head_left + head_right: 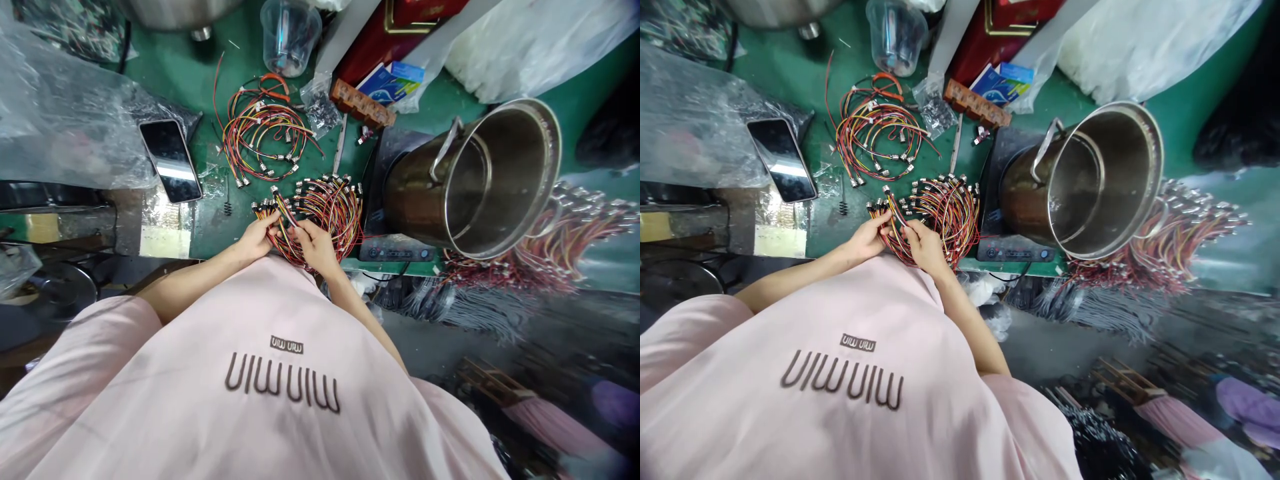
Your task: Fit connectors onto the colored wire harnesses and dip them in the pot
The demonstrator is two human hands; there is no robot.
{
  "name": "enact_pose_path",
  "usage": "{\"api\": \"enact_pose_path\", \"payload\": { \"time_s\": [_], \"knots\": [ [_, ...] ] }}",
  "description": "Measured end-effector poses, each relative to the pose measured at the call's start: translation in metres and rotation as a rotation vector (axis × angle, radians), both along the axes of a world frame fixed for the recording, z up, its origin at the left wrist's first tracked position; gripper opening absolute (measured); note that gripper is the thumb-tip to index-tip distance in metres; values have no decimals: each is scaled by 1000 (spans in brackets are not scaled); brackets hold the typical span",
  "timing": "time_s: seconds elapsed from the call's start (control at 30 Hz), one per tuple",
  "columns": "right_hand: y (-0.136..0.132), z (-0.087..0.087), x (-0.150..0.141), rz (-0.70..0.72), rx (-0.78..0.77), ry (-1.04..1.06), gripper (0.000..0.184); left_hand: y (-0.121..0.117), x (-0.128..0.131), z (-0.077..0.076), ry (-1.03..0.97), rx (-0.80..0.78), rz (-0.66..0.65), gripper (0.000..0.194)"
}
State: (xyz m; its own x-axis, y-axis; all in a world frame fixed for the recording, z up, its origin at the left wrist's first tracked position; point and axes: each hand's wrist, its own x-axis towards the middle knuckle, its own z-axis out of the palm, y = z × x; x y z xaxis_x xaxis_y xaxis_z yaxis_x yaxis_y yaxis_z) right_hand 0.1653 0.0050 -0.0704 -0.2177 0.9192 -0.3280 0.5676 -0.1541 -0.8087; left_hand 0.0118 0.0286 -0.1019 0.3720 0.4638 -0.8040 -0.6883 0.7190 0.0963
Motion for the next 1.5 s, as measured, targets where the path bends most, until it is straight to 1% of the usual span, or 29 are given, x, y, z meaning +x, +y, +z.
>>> {"api": "enact_pose_path", "payload": {
  "time_s": [0.1, 0.17, 0.27, 0.3, 0.37, 0.43, 0.47, 0.5, 0.53, 0.57, 0.63, 0.67, 0.7, 0.77, 0.83, 0.93, 1.0, 1.07, 1.13, 1.23, 1.33, 1.43, 1.5],
  "knots": [
    [-6, 5, -7, 84, 11, -190, 31, 0, 0, 1, 9, -8, -10, 29],
    [-7, 7, -14, 140, 41, -284, 32, 1, 0, 1, 19, -21, 7, 30],
    [-8, 8, -24, 269, 102, -428, 33, 2, 0, 3, 38, -26, 39, 39],
    [-8, 9, -26, 316, 118, -475, 33, 3, 0, 4, 48, -26, 36, 40],
    [-9, 12, -28, 394, 149, -527, 33, 3, 0, 5, 78, -30, 12, 30],
    [-6, 16, -22, 428, 183, -490, 32, 3, 0, 7, 107, -44, -14, 15],
    [-2, 18, -17, 410, 199, -450, 31, 3, 0, 8, 111, -50, -23, 11],
    [3, 19, -10, 360, 212, -415, 31, 3, 0, 8, 105, -51, -29, 8],
    [10, 19, -1, 274, 219, -406, 32, 3, 0, 9, 95, -50, -31, 8],
    [17, 18, 7, 163, 216, -427, 34, 3, 0, 10, 83, -47, -31, 9],
    [35, 12, 24, -65, 181, -555, 38, 4, 1, 11, 68, -37, -38, 11],
    [43, 8, 30, -138, 151, -623, 39, 4, 1, 11, 68, -33, -42, 12],
    [50, 3, 36, -178, 122, -677, 40, 4, 1, 12, 71, -29, -45, 13],
    [60, -8, 43, -192, 75, -733, 40, 4, 1, 13, 81, -22, -50, 13],
    [65, -17, 49, -200, 43, -729, 32, 3, 1, 13, 88, -12, -49, 13],
    [67, -23, 59, -277, 17, -632, 16, 3, 1, 14, 109, 4, -35, 14],
    [66, -22, 66, -350, 41, -528, 12, 3, 2, 14, 128, 8, -16, 15],
    [62, -17, 68, -382, 109, -425, 12, 3, 3, 14, 132, 12, -5, 16],
    [54, -10, 63, -351, 190, -348, 13, 3, 3, 13, 117, 22, -9, 17],
    [38, 2, 43, -230, 271, -323, 18, 2, 2, 11, 69, 42, -12, 16],
    [20, 10, 16, -68, 272, -396, 21, 2, 0, 10, 28, 53, 1, 15],
    [7, 11, -6, 115, 257, -487, 25, 2, 0, 10, 36, 41, 8, 15],
    [1, 10, -15, 215, 258, -527, 29, 2, -1, 10, 54, 22, 13, 13]
  ]
}}
